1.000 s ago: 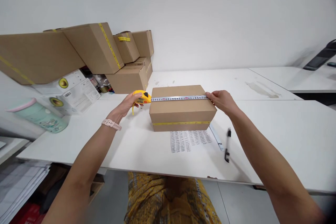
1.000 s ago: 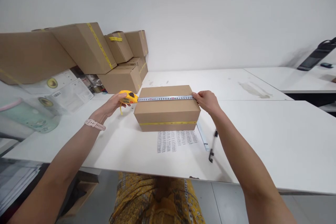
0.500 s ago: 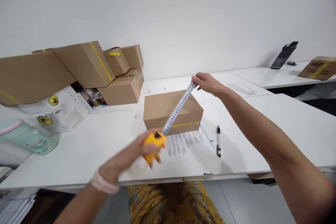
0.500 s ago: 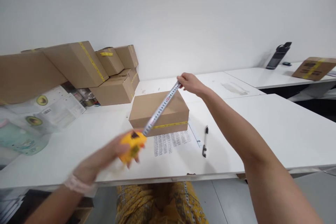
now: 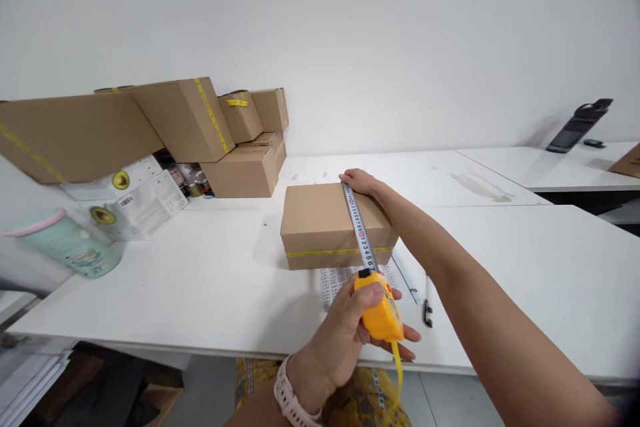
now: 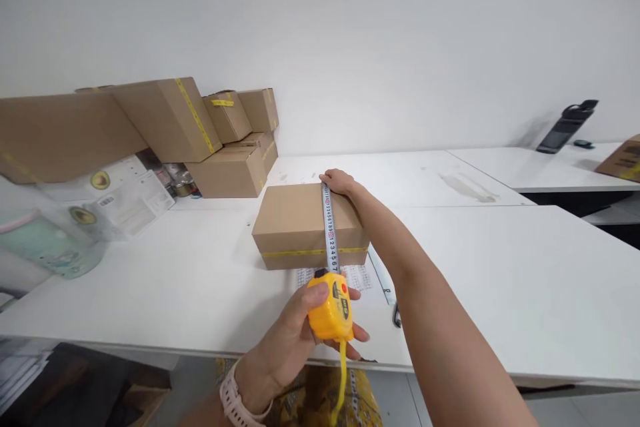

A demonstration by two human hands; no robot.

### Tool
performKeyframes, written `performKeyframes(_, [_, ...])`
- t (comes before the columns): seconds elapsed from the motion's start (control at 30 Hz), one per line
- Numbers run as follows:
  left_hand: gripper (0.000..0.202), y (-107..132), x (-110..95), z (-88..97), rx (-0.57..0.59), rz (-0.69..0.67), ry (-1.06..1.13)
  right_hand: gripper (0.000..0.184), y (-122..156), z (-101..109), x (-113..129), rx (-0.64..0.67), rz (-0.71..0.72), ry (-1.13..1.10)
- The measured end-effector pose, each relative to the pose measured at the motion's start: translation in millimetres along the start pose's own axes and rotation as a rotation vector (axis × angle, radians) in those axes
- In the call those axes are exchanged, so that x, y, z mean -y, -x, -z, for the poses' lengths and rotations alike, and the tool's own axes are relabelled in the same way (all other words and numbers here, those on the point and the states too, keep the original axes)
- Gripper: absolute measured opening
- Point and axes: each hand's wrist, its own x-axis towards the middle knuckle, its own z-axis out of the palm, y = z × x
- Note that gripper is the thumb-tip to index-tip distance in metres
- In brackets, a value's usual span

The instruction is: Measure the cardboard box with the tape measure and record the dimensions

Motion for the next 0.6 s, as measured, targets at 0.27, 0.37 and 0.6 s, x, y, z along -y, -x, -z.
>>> performKeyframes(0.27, [0.064,7,21,-17.6,-0.04,0.071,0.089,0.048,61,5,23,0.076,-0.063,-0.216])
performKeyframes(0.37, [0.062,4,21,-18.1,-0.048,0.067,0.074,0.047,55,7,10,0.081,-0.076,-0.194])
performKeyframes(0.6, [0.059,23,8,8.0,-0.011,0.022,-0.031,0.056,-62,11,-33,-0.048,-0.1,-0.124])
